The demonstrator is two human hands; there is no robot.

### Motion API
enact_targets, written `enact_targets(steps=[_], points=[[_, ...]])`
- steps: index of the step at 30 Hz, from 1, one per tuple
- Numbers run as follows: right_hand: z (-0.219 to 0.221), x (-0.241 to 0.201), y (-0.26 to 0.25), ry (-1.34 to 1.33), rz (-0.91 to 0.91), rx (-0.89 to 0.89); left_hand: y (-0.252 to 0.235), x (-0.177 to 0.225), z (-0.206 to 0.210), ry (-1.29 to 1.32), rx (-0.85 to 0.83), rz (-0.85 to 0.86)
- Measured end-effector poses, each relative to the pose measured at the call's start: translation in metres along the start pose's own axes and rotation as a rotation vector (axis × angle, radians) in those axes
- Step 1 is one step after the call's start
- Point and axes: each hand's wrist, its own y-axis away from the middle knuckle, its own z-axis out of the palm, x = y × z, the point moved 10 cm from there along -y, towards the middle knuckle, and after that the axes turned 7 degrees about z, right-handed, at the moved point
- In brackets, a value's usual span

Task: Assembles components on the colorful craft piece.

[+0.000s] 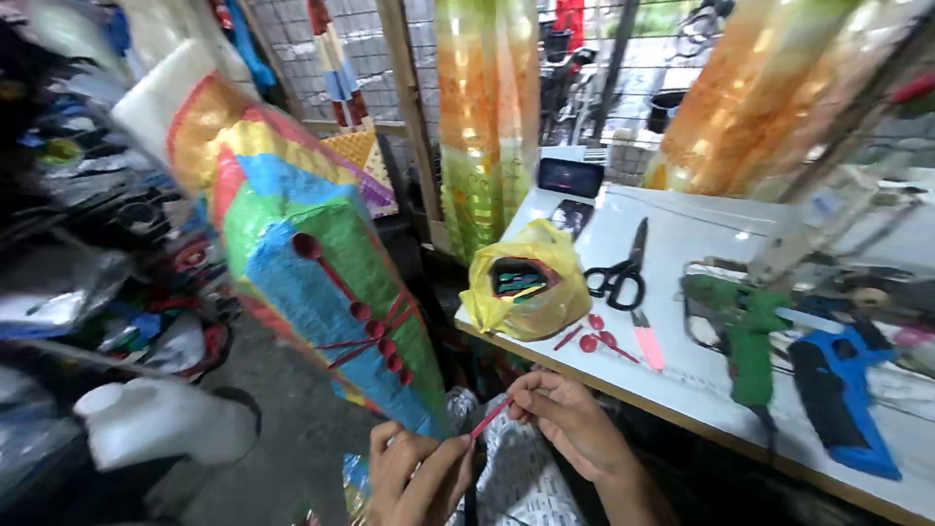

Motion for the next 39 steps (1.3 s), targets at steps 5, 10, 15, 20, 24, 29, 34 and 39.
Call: enact_targets(steps=[5, 10, 15, 20, 24, 29, 34, 39], points=[[0.017, 0.016, -0.01, -0.005, 0.005, -0.031, 0.007, -0.018, -0.023, 0.048, -0.027, -0.121], [0.019, 0.029, -0.017, 0.01, 0.078, 0.003, 0.004, -0.057, -0.06, 0.138, -0.093, -0.345], [0.006, 0.051, -0.027, -0.027, 0.13, 0.042, -0.017, -0.114, -0.119, 0.132, -0.017, -0.377], [0.003, 0.089, -0.03, 0.018, 0.214, 0.032, -0.039, -0.157, -0.157, 0.064, -0.034, -0.44], [0.007, 0.142, -0.014, 0.041, 0.368, -0.028, -0.055, -0.17, -0.147, 0.082, -0.129, -0.469], [-0.018, 0.227, 0.045, 0.06, 0.79, 0.028, -0.063, -0.17, -0.127, 0.106, -0.128, -0.59], [-0.073, 0.229, 0.071, 0.214, 0.805, 0.119, -0.06, -0.184, -0.117, 0.078, -0.175, -0.696], [-0.101, 0.21, 0.057, 0.416, 0.729, 0.19, -0.057, -0.188, -0.107, 0.006, -0.241, -0.728]])
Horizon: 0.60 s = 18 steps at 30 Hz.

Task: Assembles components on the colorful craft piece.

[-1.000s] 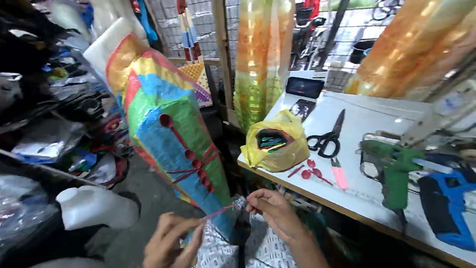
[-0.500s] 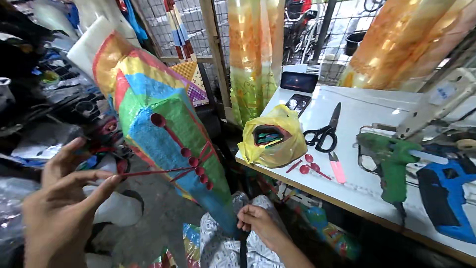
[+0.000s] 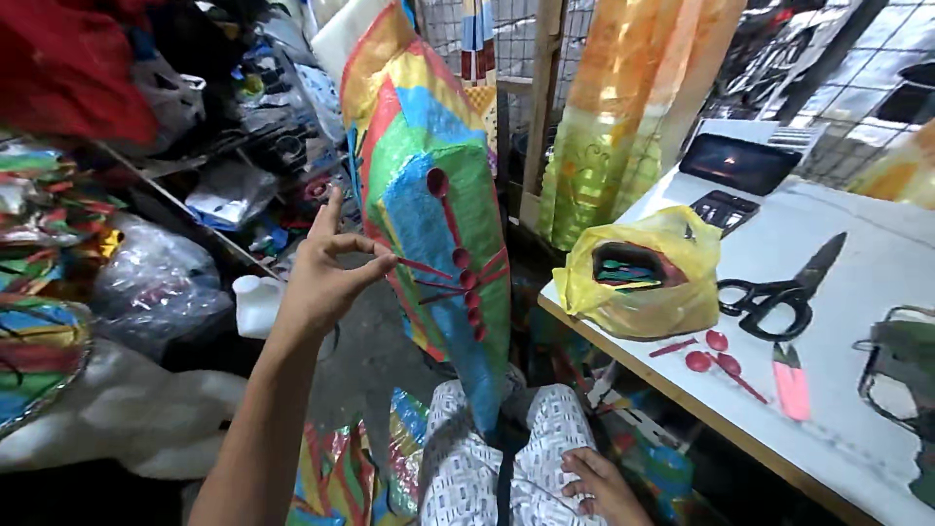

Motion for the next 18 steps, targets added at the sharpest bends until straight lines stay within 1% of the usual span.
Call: enact_targets(steps=[7, 10, 14, 18], points=[[0.005, 0.002, -0.009, 0.077, -0.019, -0.007, -0.009, 0.012, 0.015, -0.222, -0.063, 0.108], [0.004, 0.003, -0.01, 0.096, -0.008, 0.002, -0.013, 0.018, 0.019, -0.266, -0.069, 0.14], [0.004, 0.003, -0.009, 0.093, 0.0, 0.009, -0.019, 0.018, 0.024, -0.273, -0.102, 0.121], [0.006, 0.001, -0.007, 0.092, -0.014, 0.003, -0.021, 0.013, 0.026, -0.293, -0.099, 0.091]])
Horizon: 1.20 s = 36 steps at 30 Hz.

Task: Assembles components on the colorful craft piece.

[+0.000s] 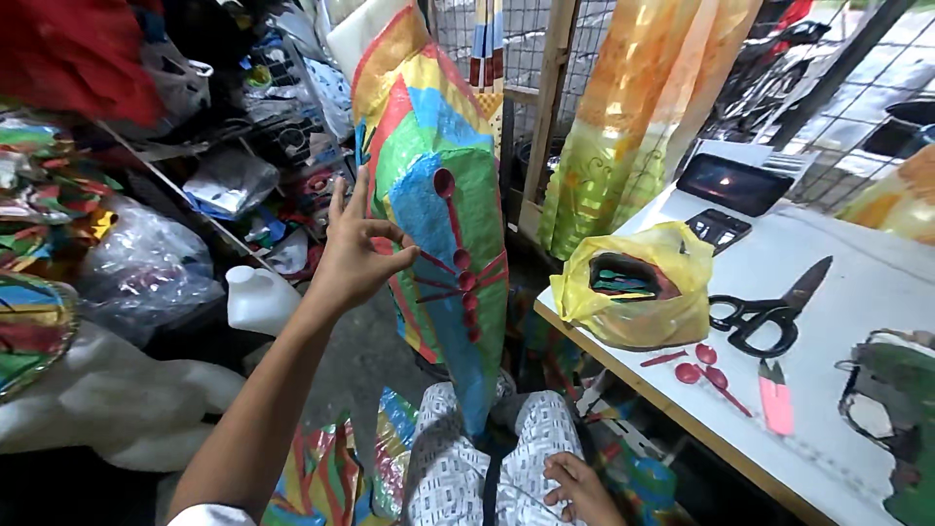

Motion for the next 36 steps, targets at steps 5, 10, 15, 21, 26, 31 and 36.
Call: enact_targets(steps=[5, 10, 15, 21, 26, 31, 36], points=[[0.0, 0.0, -0.001, 0.004, 0.002, -0.002, 0.001, -0.003, 0.005, 0.024, -0.015, -0.026], [0.0, 0.001, -0.002, 0.016, 0.014, 0.007, 0.0, -0.005, 0.01, 0.01, 0.004, -0.008], [0.002, -0.003, -0.001, 0.068, 0.004, 0.02, 0.001, -0.005, 0.012, -0.028, 0.06, 0.025], [0.015, -0.019, -0.001, 0.23, -0.072, 0.035, 0.009, 0.003, 0.007, -0.133, 0.192, 0.119], [0.018, -0.02, 0.001, 0.264, -0.092, 0.037, 0.058, -0.013, 0.014, 0.305, 0.556, -0.049], [0.016, -0.02, 0.001, 0.289, -0.125, 0.024, 0.067, -0.033, 0.068, 0.715, 0.575, -0.445], [0.015, -0.014, -0.003, 0.277, -0.129, 0.033, 0.055, -0.036, 0.068, 0.664, 0.585, -0.484]])
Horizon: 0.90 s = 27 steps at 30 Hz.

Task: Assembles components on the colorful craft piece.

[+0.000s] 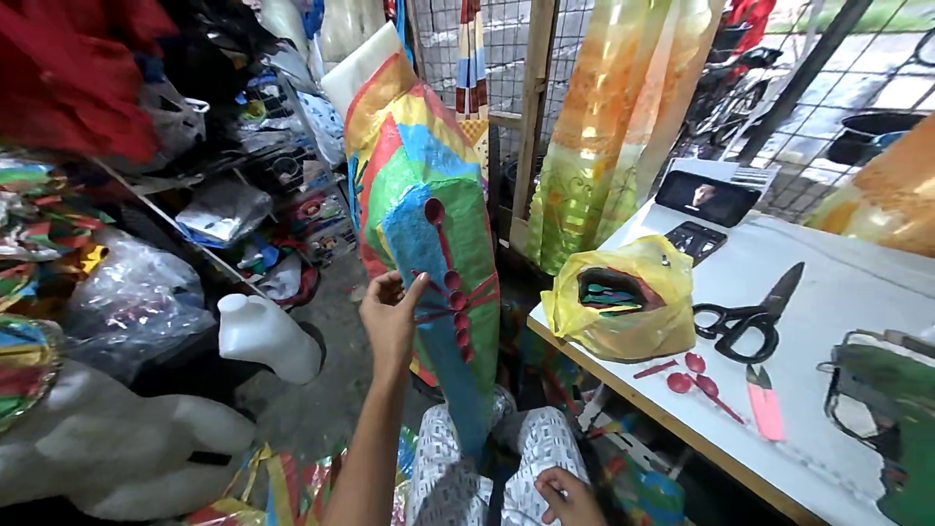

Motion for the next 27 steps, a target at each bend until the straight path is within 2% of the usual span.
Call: enact_targets(steps=[14, 17, 22, 25, 27], points=[[0.002, -0.002, 0.002, 0.033, 0.011, -0.001, -0.007, -0.008, 0.003, 0.067, 0.056, 0.089], [0.004, -0.009, -0.001, 0.067, -0.007, -0.024, -0.008, -0.004, 0.006, 0.053, 0.0, 0.183], [0.001, -0.071, -0.011, 0.024, -0.275, -0.028, -0.006, 0.017, 0.005, 0.0, -0.041, 0.323], [-0.013, -0.143, 0.0, -0.038, -0.491, 0.053, -0.009, 0.023, 0.001, -0.018, -0.01, 0.302], [-0.027, -0.193, 0.014, -0.081, -0.642, 0.174, -0.009, 0.026, -0.001, -0.02, -0.005, 0.27]])
